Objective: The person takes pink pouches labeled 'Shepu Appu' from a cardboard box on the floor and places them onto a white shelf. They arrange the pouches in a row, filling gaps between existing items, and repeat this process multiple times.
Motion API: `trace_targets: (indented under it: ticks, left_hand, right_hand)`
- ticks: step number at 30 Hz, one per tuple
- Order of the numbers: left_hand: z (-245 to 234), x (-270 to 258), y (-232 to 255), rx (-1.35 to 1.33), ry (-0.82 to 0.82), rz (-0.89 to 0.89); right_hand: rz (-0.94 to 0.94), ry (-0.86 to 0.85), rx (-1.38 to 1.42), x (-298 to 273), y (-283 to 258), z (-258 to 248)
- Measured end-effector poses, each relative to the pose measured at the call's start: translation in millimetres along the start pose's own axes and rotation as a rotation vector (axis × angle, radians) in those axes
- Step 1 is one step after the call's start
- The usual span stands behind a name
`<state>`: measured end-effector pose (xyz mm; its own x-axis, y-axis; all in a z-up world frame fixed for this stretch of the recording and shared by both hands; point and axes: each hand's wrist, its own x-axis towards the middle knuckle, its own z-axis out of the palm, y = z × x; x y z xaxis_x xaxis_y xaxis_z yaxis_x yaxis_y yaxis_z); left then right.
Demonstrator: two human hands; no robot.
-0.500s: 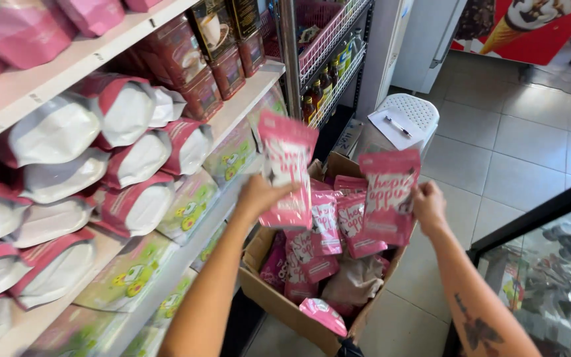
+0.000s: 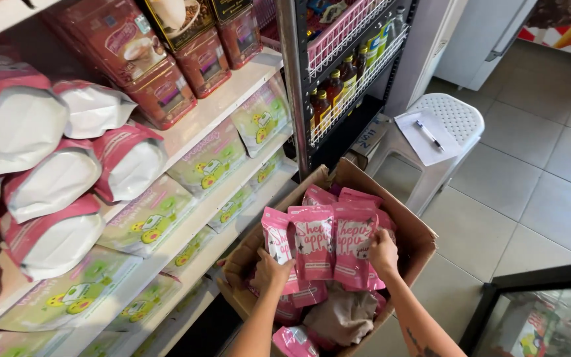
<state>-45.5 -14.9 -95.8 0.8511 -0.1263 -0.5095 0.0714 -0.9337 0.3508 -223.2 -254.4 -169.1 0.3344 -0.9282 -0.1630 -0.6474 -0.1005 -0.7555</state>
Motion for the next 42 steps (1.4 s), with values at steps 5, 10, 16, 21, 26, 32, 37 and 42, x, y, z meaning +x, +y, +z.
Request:
trace_targets:
  ticks: [5,10,16,21,26,32,37,42]
  left_hand:
    - [26,4,12,0.131,0.078,-0.063]
    - [32,-11,21,0.149,-0.032,-0.014]
    - [61,1,9,0.136,-0.076,0.113]
    - [34,-12,16,0.213,-0.044,0.228]
    - [-12,-37,11,0.263,0.071,0.368]
    - [-65,-72,-1,0.298,0.156,0.471]
    - [-118,-104,-3,0.27,0.207,0.599]
    - [-198,-150,3,0.23,0.253,0.686]
  right_hand:
    - [0.017,-0.078,0.032,6,-6,15]
    - [-0.114,-0.097,0.037,15,8,25]
    - [-0.457,-0.027,-0.115,3,13,25]
    - [-0.552,-0.039,-0.287,-34,-27,12]
    - [-0.559,-0.099,-0.378,-67,-59,3]
    - [-0.623,-0.052,-0.449,-89,-80,2]
    - [-0.709,0.1,-0.444,-107,-131,-16]
    - [-0.728,0.193,-0.376,-113,-190,-38]
